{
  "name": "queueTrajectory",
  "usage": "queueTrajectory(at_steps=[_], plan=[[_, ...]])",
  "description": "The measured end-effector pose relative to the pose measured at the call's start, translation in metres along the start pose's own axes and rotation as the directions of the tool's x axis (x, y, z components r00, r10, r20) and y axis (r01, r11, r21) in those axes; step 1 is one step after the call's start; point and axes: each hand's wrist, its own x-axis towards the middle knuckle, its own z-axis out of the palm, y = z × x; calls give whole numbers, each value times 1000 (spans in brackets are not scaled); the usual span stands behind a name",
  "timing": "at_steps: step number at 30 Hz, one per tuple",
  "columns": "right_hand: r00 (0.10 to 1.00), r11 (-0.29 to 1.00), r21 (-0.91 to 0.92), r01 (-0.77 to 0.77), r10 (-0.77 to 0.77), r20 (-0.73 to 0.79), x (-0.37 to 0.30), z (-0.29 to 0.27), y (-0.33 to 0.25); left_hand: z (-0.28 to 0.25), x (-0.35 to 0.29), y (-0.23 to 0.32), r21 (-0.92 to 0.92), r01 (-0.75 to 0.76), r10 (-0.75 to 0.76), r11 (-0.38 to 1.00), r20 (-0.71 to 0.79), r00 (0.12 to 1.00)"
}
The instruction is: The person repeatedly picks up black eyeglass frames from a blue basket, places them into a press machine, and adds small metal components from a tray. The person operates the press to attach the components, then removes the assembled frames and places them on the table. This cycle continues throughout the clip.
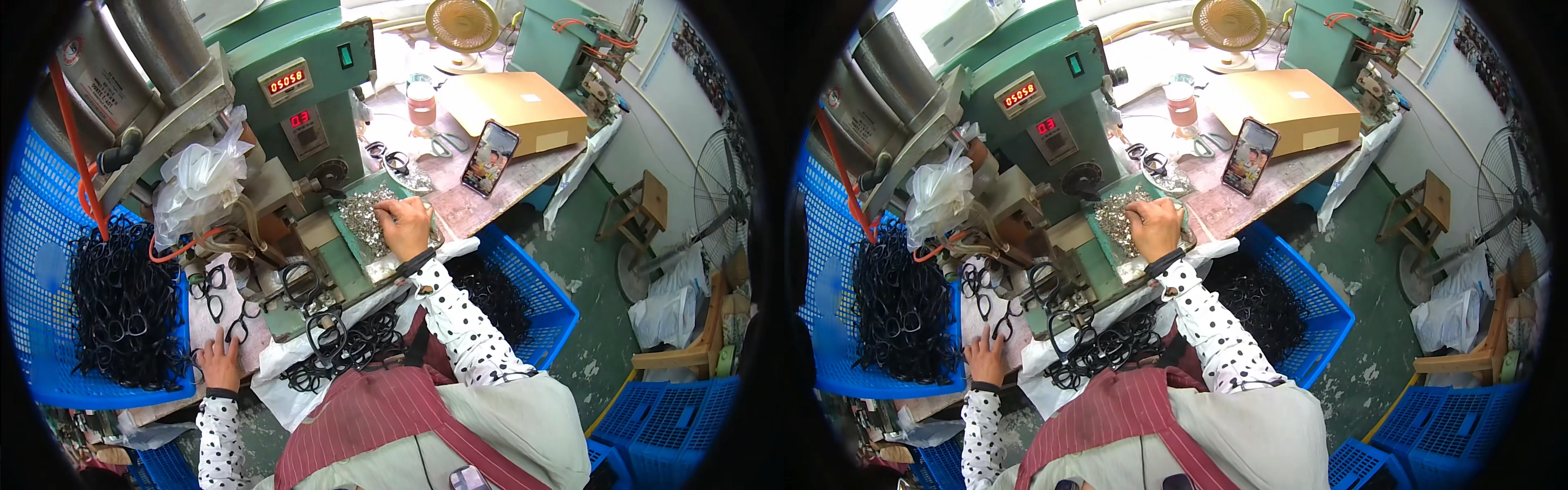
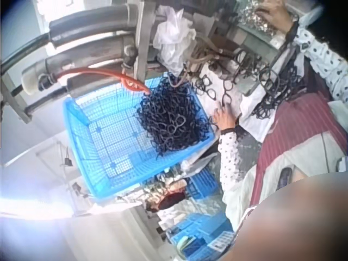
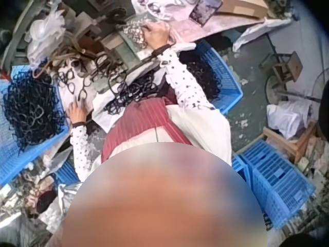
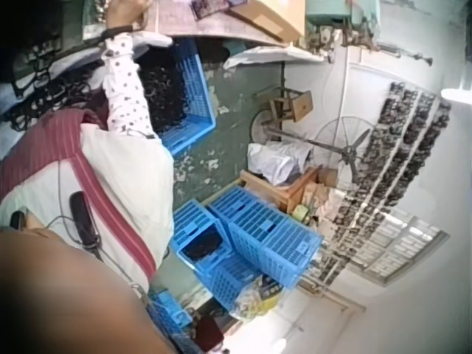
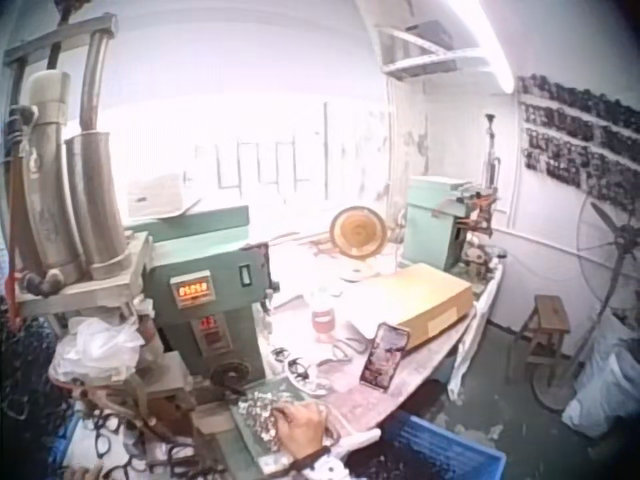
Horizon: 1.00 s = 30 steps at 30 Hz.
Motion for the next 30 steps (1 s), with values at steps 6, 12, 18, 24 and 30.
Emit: queueTrajectory(at_steps=[6, 12, 18, 24, 30], plan=[[998, 998, -49, 47, -45, 31, 1, -2, -6, 1, -12, -13, -68, -127, 128, 990, 5, 992], [997, 992, 118, 45, -51, 49, 11, -8, -34, -16, 33, -28, -794, 245, -436, 557, -29, 899], [964, 874, 484, -32, -101, 248, 15, -36, -112, 25, 86, -19, -936, 277, -602, -218, 352, 717], [910, 828, 535, -169, -77, 407, 3, -34, -151, 61, 102, 32, -809, 356, -750, 468, -151, 644], [825, 795, 513, -323, -30, 565, 6, -28, -145, 21, 98, 37, -557, 561, -727, 613, -120, 676]])
